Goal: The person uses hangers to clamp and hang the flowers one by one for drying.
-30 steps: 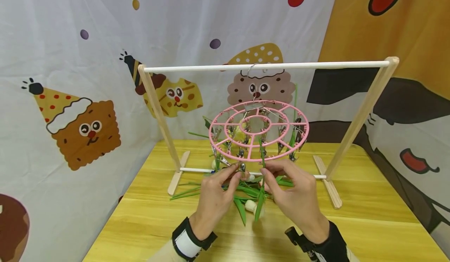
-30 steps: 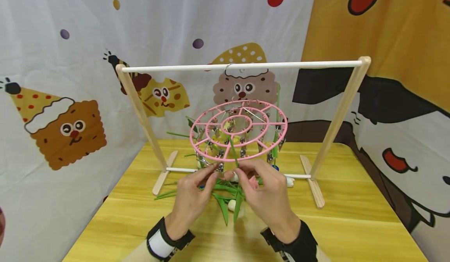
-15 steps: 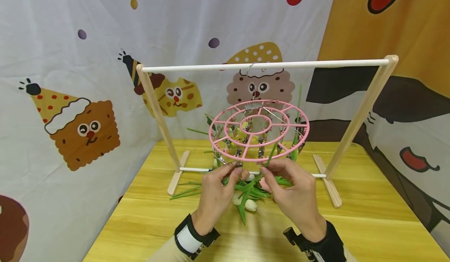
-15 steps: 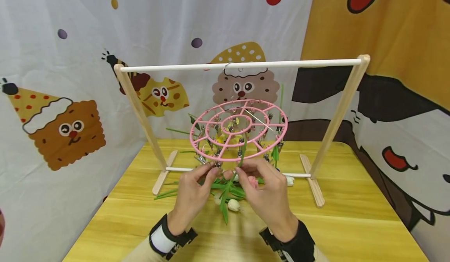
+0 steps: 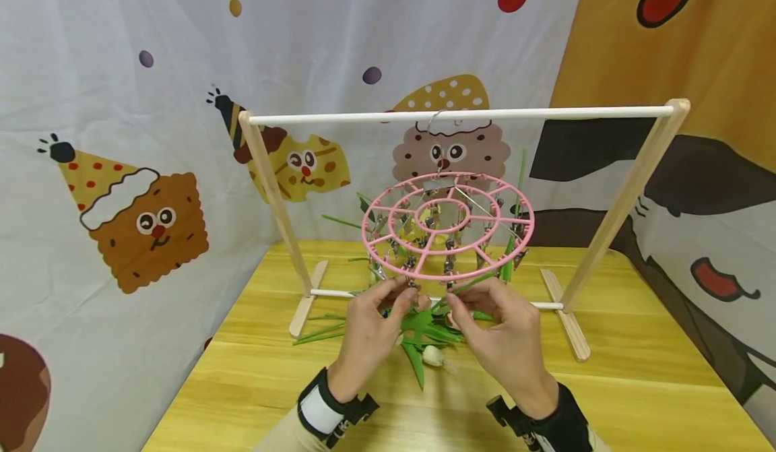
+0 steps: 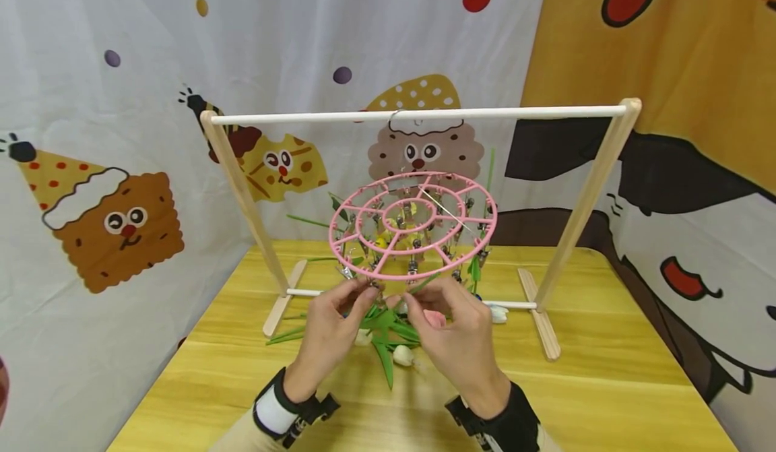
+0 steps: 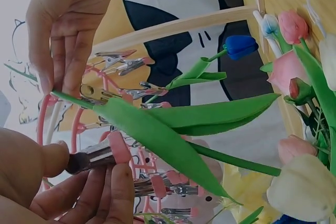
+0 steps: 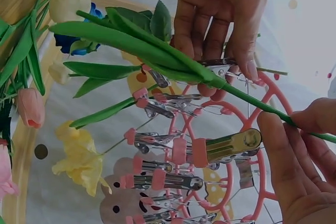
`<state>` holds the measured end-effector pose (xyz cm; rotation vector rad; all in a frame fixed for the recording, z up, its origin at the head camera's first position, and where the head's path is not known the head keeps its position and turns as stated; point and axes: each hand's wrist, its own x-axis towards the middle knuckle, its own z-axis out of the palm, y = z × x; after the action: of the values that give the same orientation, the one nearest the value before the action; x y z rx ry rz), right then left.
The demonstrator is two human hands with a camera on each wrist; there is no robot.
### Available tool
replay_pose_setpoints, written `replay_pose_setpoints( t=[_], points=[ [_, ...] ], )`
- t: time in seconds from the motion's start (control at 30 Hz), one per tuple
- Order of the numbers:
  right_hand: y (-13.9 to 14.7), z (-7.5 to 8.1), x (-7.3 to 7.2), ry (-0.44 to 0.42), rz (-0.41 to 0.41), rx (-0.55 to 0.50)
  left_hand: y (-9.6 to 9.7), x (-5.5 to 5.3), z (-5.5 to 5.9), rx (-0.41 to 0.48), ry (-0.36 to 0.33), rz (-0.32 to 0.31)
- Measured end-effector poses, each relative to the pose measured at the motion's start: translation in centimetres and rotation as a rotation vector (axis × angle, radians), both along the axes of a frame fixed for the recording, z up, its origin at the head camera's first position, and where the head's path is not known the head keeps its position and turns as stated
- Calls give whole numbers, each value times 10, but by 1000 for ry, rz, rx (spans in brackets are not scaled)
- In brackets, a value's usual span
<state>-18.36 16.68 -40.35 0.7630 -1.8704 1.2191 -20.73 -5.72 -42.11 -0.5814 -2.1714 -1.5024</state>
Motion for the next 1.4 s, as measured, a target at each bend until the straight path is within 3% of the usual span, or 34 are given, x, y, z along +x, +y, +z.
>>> replay_pose_setpoints(
  t=[0.2,0.37,0.67,0.87,1.13,1.4],
  points=[
    [1,-2,-1,-41,-6,0,-3,-2,-1,45,-47,-45],
    [0,-3,-4,-23,37,-19,-5,-4,1,84,-74,-64],
    [1,-6,-9,10,53,-37,-5,-6,4,117,-81,-4],
    [2,-9,-9,-17,34,-32,-5,-6,5,163,-89,-5],
    [0,-9,-7,-32,38,-38,-4,-6,4,205,-69,-30],
    [0,-7,-4,-36,32,-32,-3,-8,2,230,9,-35]
  ],
)
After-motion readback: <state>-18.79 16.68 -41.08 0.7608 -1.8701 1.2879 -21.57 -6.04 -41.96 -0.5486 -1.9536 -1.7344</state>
